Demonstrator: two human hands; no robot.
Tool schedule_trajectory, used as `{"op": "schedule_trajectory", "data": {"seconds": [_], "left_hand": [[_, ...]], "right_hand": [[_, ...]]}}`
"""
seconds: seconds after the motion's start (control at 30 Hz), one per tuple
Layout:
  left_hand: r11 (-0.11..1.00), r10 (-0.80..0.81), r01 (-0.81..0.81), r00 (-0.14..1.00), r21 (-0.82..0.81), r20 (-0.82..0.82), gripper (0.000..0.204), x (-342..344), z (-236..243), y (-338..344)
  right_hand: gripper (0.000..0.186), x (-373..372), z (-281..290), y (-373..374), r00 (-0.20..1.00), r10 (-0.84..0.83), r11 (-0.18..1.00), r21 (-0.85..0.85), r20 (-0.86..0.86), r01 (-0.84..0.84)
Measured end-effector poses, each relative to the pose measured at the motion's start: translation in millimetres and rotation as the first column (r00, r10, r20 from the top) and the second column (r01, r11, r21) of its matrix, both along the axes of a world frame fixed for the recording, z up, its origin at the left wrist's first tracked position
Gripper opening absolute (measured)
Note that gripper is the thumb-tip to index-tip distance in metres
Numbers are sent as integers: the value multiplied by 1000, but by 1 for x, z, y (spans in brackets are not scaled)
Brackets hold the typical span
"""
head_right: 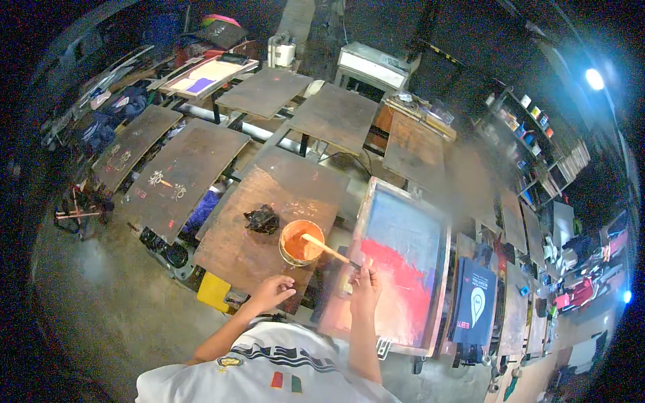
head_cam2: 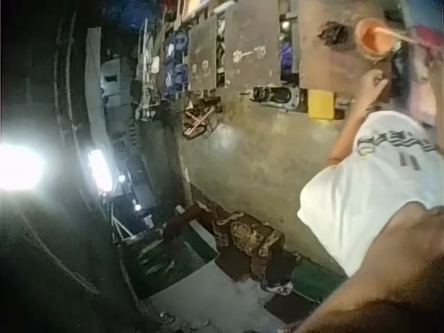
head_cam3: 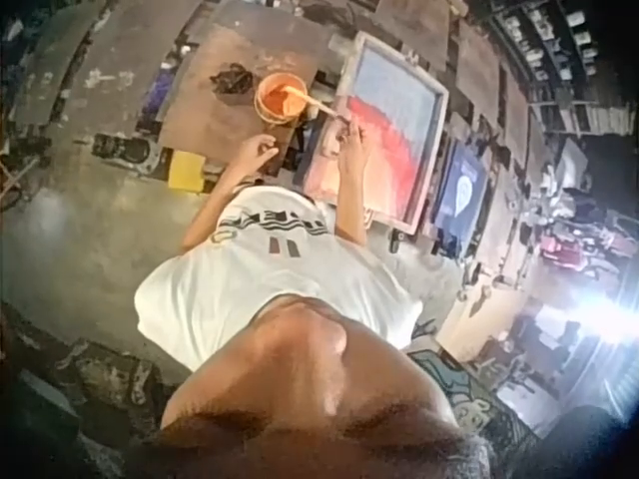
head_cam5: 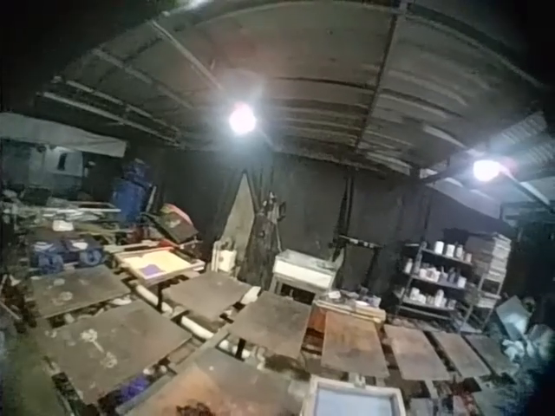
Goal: Performing screen printing on a fabric item by applying ink and using a squeegee across a screen.
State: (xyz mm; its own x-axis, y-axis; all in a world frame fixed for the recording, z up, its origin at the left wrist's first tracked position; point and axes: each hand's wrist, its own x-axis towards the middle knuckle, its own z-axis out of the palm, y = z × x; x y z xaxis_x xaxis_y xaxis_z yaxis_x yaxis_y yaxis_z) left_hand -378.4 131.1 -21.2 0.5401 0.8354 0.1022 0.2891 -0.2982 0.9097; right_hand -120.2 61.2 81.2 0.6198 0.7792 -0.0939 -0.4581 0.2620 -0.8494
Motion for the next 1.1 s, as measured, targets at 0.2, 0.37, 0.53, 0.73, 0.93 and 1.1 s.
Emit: {"op": "schedule_trajectory", "data": {"seconds": [0.2,0.37,0.53,0.73,0.93,1.1], "left_hand": [[993,-48,45,999,-107,-24,35,-1,20,-2],[996,-54,53,999,-76,-8,35,-8,15,-1],[993,-56,59,998,-106,35,33,-13,8,-2],[988,-67,67,998,-140,6,31,-14,6,-4],[964,-89,106,993,-243,81,28,-10,0,-11],[957,-97,104,995,-271,38,30,5,2,-17]], "right_hand": [[12,6,-20,-8,842,98,995,25,-530,-99],[17,-4,-48,-6,478,379,923,357,-792,-141],[22,-16,-42,-9,418,295,955,271,-859,-117],[20,-28,-27,-20,443,223,975,192,-868,-114],[40,-20,-12,-37,678,64,998,65,-733,-24],[41,1,6,-58,820,72,992,123,-567,-2]]}}
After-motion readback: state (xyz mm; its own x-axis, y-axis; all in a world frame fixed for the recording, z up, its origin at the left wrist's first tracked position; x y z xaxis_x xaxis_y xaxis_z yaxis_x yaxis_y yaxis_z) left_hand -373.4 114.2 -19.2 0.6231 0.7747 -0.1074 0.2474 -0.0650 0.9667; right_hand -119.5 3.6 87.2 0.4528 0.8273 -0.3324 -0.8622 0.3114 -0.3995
